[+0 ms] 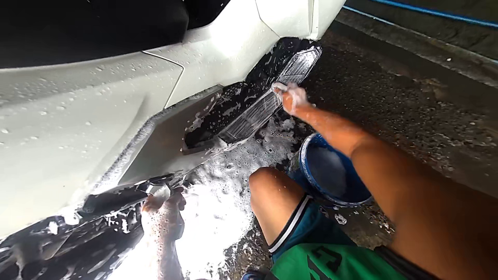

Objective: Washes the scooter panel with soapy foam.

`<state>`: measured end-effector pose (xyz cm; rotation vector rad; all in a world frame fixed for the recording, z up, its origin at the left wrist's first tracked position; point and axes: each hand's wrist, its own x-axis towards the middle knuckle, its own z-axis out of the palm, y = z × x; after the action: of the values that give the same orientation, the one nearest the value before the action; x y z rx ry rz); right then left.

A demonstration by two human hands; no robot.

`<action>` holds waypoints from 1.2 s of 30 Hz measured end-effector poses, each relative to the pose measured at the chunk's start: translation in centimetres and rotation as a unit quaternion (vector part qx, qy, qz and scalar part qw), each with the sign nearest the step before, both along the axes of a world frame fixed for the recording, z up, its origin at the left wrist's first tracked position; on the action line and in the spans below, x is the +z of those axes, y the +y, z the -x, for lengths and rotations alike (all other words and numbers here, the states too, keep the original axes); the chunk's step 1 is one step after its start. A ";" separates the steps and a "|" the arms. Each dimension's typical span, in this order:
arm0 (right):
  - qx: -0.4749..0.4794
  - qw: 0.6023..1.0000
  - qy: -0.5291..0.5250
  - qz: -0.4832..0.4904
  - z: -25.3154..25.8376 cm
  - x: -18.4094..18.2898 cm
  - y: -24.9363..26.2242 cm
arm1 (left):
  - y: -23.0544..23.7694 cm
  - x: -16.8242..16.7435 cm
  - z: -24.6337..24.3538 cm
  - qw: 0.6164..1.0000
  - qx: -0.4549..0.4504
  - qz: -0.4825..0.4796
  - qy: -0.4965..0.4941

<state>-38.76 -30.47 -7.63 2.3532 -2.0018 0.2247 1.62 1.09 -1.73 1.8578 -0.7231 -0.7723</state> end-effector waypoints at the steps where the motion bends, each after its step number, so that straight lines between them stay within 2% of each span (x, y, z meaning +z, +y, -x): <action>1: -0.009 0.999 -0.035 0.012 -0.9 -1.1 1.0 | -0.1 0.1 0.0 1.000 0.003 0.000 0.000; 3: 0.009 0.999 -0.050 0.008 -1.5 -2.8 1.7 | 0.0 0.2 -0.2 1.000 0.004 0.002 -0.003; 4: 0.024 0.999 -0.045 -0.001 -0.5 -2.3 1.4 | 0.1 0.1 -0.3 1.000 0.000 0.002 -0.005; 6: 0.001 0.999 -0.034 0.003 3.4 1.2 -0.1 | 0.0 -0.1 -0.4 1.000 -0.007 0.011 0.001; 8: -0.069 0.995 -0.025 0.070 5.7 5.8 -2.0 | 0.0 0.1 -0.1 1.000 -0.002 0.008 0.002; 9: -0.100 0.990 -0.025 0.092 5.9 6.9 -1.9 | 0.1 0.2 -0.1 1.000 0.001 0.004 0.000; 10: -0.102 0.989 -0.038 0.105 5.4 6.5 -1.2 | 0.1 0.2 -0.2 1.000 -0.001 0.006 0.000; 12: -0.062 0.993 -0.056 0.086 3.4 2.4 1.1 | -0.1 0.0 -0.2 1.000 -0.006 0.017 0.005; 14: -0.015 0.999 -0.050 0.015 1.9 -2.8 2.9 | 0.0 -0.2 -0.2 1.000 -0.007 0.016 0.005; 15: 0.002 0.999 -0.038 -0.011 1.7 -3.7 3.0 | 0.2 -0.1 -0.3 1.000 -0.006 0.013 0.004; 16: 0.021 0.999 -0.025 -0.016 2.3 -3.3 2.4 | 0.3 0.0 -0.5 1.000 -0.004 0.012 0.003; 18: 0.022 1.000 -0.012 0.014 5.0 0.4 1.0 | 0.0 -0.1 -0.5 1.000 -0.010 0.016 0.005; 20: -0.058 0.994 -0.035 0.085 6.8 4.7 -1.2 | 0.0 -0.2 -0.1 1.000 -0.014 0.007 0.005; 21: -0.091 0.988 -0.045 0.113 6.5 5.3 -1.9 | 0.1 -0.2 -0.1 1.000 -0.014 0.006 0.004; 22: -0.091 0.986 -0.064 0.125 5.5 4.8 -1.7 | 0.1 -0.1 -0.2 1.000 -0.015 0.010 0.002; 25: -0.008 0.991 -0.097 0.086 3.6 -1.5 3.1 | 0.2 -0.4 0.1 1.000 -0.018 0.017 0.005; 26: 0.008 0.992 -0.092 0.091 4.0 -3.2 3.1 | 0.2 -0.3 0.2 1.000 -0.015 0.015 0.005; 28: -0.020 0.995 -0.078 0.057 5.2 -0.5 1.7 | 0.1 0.4 0.4 1.000 -0.009 0.002 0.005; 30: -0.103 0.987 -0.075 0.101 7.9 4.2 -0.3 | 0.0 1.3 1.2 1.000 -0.015 -0.017 0.014; 32: -0.153 0.978 -0.060 0.126 8.7 6.5 -1.4 | 0.0 0.6 0.7 1.000 -0.012 -0.006 0.014; 34: -0.121 0.984 -0.078 0.104 6.8 4.7 0.4 | 0.2 0.4 0.3 1.000 -0.016 -0.013 0.012; 36: -0.049 0.994 -0.082 0.059 5.0 1.9 2.6 | 0.2 0.2 0.1 1.000 -0.018 -0.013 0.014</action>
<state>-43.78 -27.86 -5.69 2.2235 -2.1040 0.5317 1.50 1.27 -1.52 1.8582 -0.7338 -0.8322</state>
